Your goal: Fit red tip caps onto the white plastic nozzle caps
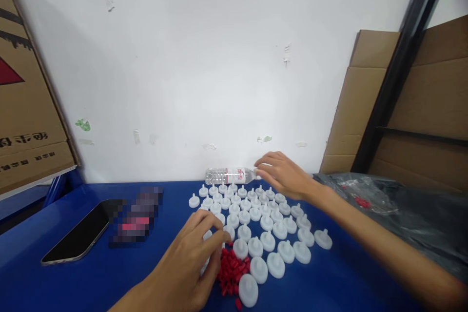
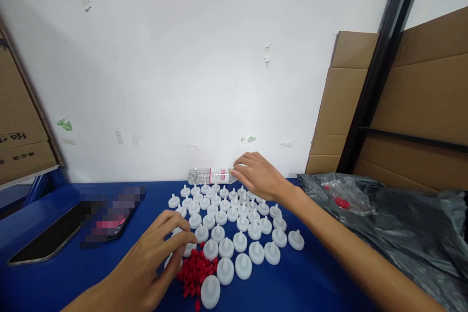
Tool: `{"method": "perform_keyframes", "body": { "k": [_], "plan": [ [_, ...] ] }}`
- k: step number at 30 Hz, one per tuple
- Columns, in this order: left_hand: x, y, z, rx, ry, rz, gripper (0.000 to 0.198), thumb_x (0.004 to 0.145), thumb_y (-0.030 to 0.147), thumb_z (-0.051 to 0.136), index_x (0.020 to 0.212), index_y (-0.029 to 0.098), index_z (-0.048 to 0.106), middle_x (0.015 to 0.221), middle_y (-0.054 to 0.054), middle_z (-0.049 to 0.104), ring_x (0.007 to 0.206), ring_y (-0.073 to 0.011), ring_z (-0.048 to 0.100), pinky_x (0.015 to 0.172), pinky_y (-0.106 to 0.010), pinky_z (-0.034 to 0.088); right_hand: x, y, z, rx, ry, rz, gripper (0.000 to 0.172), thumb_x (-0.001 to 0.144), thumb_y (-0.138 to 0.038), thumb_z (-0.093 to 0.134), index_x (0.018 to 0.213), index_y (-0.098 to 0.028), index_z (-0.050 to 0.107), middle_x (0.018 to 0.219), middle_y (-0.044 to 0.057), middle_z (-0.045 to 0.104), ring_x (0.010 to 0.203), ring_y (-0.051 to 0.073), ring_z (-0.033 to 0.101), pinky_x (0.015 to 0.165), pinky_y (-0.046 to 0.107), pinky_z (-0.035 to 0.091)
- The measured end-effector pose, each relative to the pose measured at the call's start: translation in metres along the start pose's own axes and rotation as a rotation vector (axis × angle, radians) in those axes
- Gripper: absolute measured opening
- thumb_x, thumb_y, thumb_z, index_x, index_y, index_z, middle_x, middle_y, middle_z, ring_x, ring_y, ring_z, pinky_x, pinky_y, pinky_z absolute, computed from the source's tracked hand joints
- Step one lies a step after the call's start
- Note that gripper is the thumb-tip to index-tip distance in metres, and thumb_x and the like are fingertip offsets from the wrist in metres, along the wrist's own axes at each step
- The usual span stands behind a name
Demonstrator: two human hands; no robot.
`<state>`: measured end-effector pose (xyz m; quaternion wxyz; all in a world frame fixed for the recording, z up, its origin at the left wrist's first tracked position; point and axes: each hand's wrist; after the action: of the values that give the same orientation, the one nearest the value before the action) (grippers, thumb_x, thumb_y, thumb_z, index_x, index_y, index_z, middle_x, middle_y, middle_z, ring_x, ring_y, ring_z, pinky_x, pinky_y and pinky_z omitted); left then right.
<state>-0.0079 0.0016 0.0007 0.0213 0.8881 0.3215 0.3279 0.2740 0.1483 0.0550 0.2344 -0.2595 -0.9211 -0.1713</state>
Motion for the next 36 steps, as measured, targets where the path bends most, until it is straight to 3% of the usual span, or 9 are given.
{"method": "perform_keyframes", "body": {
  "k": [4,6,10,16,24,29,33,36],
  "plan": [
    [-0.002,0.005,0.0,0.031,-0.03,0.172,0.011,0.094,0.014,0.05,0.085,0.019,0.055,0.084,-0.006,0.057,0.08,-0.0213,0.05,0.067,-0.035,0.045,-0.06,0.035,0.001,-0.057,0.097,0.199,0.04,0.108,-0.029,0.034,0.093,-0.018,0.068,0.101,0.011,0.073,0.098,0.026,0.06,0.089,0.043,0.042],
    [-0.003,0.01,0.004,0.165,-0.097,0.311,0.019,0.093,0.022,0.057,0.074,0.021,0.052,0.072,-0.003,0.055,0.07,-0.0199,0.046,0.064,-0.035,0.042,-0.084,0.05,0.005,-0.075,0.106,0.273,0.042,0.108,-0.029,0.034,0.084,-0.019,0.067,0.092,0.01,0.073,0.091,0.026,0.061,0.086,0.042,0.042],
    [-0.005,0.018,0.013,0.507,-0.236,0.46,0.025,0.089,0.033,0.073,0.071,0.021,0.06,0.065,0.0,0.057,0.068,-0.0196,0.046,0.076,-0.036,0.043,-0.108,0.068,0.017,-0.095,0.084,0.37,0.046,0.107,-0.031,0.032,0.077,-0.02,0.066,0.086,0.009,0.073,0.087,0.026,0.062,0.085,0.041,0.042],
    [-0.003,0.016,0.014,0.664,-0.245,0.564,0.024,0.085,0.03,0.078,0.07,0.02,0.063,0.064,0.001,0.06,0.068,-0.0194,0.046,0.076,-0.037,0.037,-0.113,0.069,0.037,-0.084,-0.02,0.39,0.049,0.107,-0.035,0.031,0.075,-0.02,0.065,0.083,0.009,0.073,0.085,0.026,0.064,0.086,0.04,0.043],
    [-0.004,0.016,0.027,0.631,-0.094,0.555,0.029,0.096,0.024,0.067,0.068,0.019,0.059,0.061,0.002,0.057,0.067,-0.0179,0.045,0.071,-0.036,0.036,-0.121,0.074,0.047,-0.082,-0.094,0.503,0.052,0.109,-0.034,0.029,0.078,-0.019,0.067,0.083,0.008,0.073,0.083,0.022,0.067,0.093,0.041,0.045],
    [-0.004,0.011,0.03,0.595,-0.08,0.603,0.026,0.095,0.019,0.065,0.07,0.02,0.057,0.059,0.002,0.053,0.062,-0.0178,0.041,0.064,-0.035,0.035,-0.125,0.075,0.057,-0.061,-0.144,0.602,0.025,0.102,-0.04,0.059,0.106,-0.017,0.067,0.105,0.005,0.07,0.092,0.019,0.067,0.088,0.041,0.055],
    [-0.001,0.007,0.029,0.541,-0.073,0.645,0.025,0.094,0.016,0.066,0.071,0.02,0.057,0.059,0.002,0.053,0.06,-0.0172,0.04,0.06,-0.034,0.035,-0.126,0.074,0.064,-0.024,-0.173,0.656,0.027,0.101,-0.037,0.061,0.119,-0.018,0.064,0.119,0.008,0.066,0.098,0.021,0.067,0.086,0.041,0.058],
    [0.0,0.003,0.028,0.458,0.035,0.596,0.033,0.095,0.012,0.058,0.064,0.02,0.053,0.056,0.001,0.05,0.058,-0.0171,0.037,0.057,-0.034,0.033,-0.127,0.074,0.066,-0.003,-0.184,0.667,0.028,0.101,-0.037,0.061,0.121,-0.018,0.064,0.122,0.008,0.065,0.101,0.022,0.067,0.088,0.042,0.058]
  ]
}}
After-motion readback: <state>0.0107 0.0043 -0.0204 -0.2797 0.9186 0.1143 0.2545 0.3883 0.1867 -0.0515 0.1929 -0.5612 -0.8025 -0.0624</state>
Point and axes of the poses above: each hand's wrist, its own x-axis towards the middle knuckle, its own z-axis out of the palm, y = z × x
